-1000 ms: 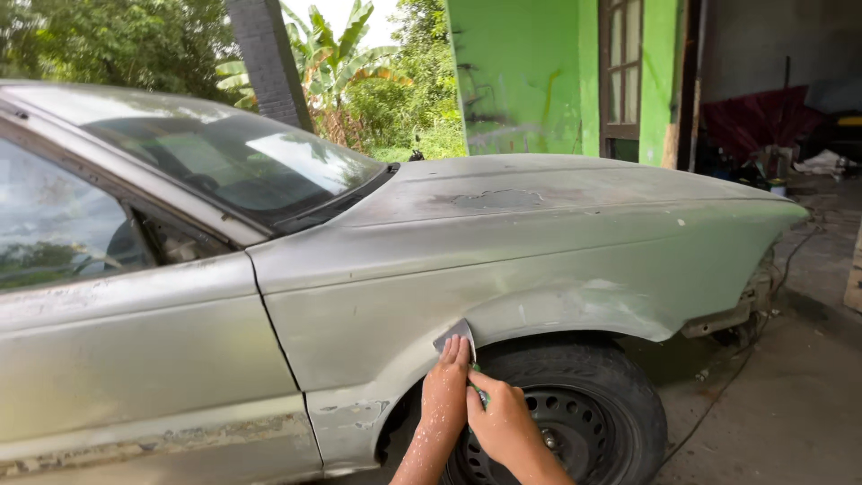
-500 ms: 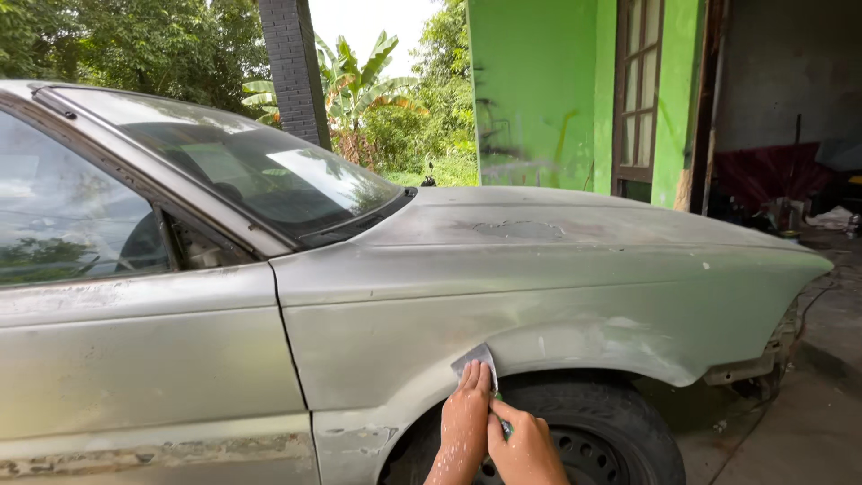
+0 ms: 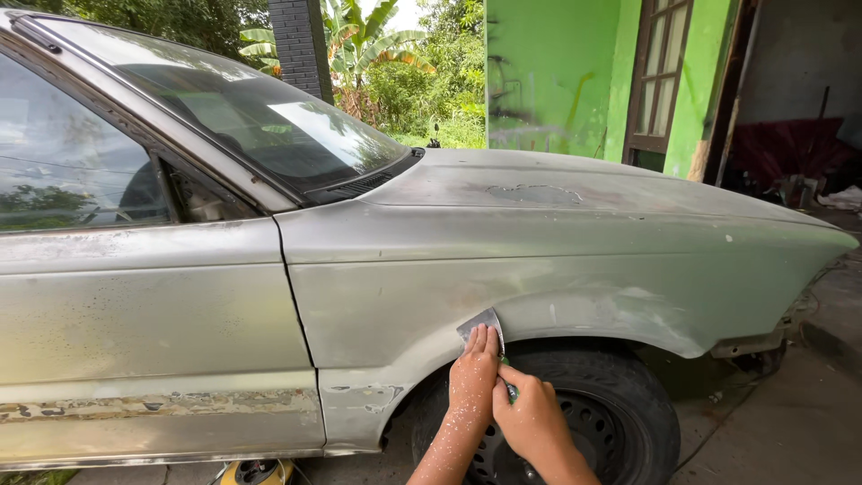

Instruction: The person uses a hand scraper to remove paint and surface material from the front fender of a silver car. The scraping is performed repeatedly over the same area above the front wheel, with the person occasionally pausing to wipe the surface with their hand.

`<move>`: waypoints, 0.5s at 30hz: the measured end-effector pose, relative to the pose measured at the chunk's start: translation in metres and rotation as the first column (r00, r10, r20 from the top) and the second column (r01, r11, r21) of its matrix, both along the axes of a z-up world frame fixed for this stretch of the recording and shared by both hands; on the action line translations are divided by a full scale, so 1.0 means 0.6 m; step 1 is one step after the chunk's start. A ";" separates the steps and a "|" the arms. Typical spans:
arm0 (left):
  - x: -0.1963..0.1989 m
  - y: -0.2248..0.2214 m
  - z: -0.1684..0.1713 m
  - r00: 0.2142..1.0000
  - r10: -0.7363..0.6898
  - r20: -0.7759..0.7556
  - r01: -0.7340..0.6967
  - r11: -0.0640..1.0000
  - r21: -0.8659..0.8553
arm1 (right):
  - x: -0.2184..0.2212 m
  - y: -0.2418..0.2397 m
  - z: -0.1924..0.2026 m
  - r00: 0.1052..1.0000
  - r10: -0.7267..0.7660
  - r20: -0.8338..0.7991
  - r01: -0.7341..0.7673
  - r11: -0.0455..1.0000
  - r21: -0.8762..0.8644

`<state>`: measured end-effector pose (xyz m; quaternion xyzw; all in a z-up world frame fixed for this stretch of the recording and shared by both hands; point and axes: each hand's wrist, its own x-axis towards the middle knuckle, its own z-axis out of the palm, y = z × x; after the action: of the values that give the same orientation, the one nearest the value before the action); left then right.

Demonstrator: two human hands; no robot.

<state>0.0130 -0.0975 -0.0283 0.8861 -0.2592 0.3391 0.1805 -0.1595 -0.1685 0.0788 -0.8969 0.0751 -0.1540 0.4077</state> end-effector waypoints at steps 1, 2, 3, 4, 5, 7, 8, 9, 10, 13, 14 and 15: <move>0.004 0.005 0.004 1.000 0.006 -0.002 -0.006 1.000 0.002 | 0.011 -0.004 -0.006 1.000 0.006 -0.002 -0.006 1.000 0.002; 0.002 0.002 0.001 1.000 0.002 -0.013 -0.002 1.000 0.023 | 0.016 -0.015 -0.016 0.999 0.021 0.039 -0.021 1.000 -0.002; 0.001 -0.002 -0.001 1.000 -0.001 -0.024 0.002 0.999 0.043 | 0.021 -0.025 -0.026 0.996 0.036 0.079 -0.036 0.999 -0.005; 0.003 -0.002 -0.001 1.000 -0.003 -0.023 0.004 0.999 0.038 | 0.025 -0.021 -0.029 0.996 0.034 0.081 -0.034 0.999 -0.011; 0.005 -0.002 0.000 0.999 -0.008 -0.044 0.009 1.000 0.015 | 0.029 -0.017 -0.030 0.995 0.024 0.102 -0.026 1.000 0.016; 0.024 0.007 0.007 0.999 0.002 -0.048 -0.002 1.000 -0.009 | 0.045 -0.011 -0.035 0.990 0.029 0.138 -0.035 0.999 0.041; 0.027 0.001 -0.012 0.998 0.023 0.052 -0.026 0.999 0.045 | 0.044 -0.019 -0.054 0.976 0.060 0.209 -0.069 0.997 0.035; 0.031 -0.005 -0.031 0.987 0.037 0.153 -0.053 0.994 0.096 | 0.045 -0.028 -0.073 0.956 0.091 0.279 -0.103 0.994 0.028; 0.017 -0.008 -0.033 0.990 0.032 0.139 -0.045 0.995 0.092 | 0.037 -0.030 -0.068 0.960 0.086 0.265 -0.096 0.995 0.025; 0.030 -0.007 -0.005 0.999 0.037 -0.005 -0.037 0.998 0.055 | 0.047 -0.026 -0.043 0.982 0.056 0.179 -0.058 0.998 0.007; 0.034 -0.006 -0.026 0.991 0.055 0.126 -0.067 0.993 0.094 | 0.045 -0.023 -0.065 0.979 0.066 0.193 -0.080 0.995 0.062; 0.040 -0.007 -0.048 0.965 0.064 0.255 -0.100 0.986 0.130 | 0.044 -0.021 -0.088 0.976 0.075 0.206 -0.101 0.988 0.117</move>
<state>0.0370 -0.1017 -0.0571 0.8570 -0.2662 0.4359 0.0686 -0.1330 -0.1810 0.0258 -0.8513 0.0031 -0.2206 0.4760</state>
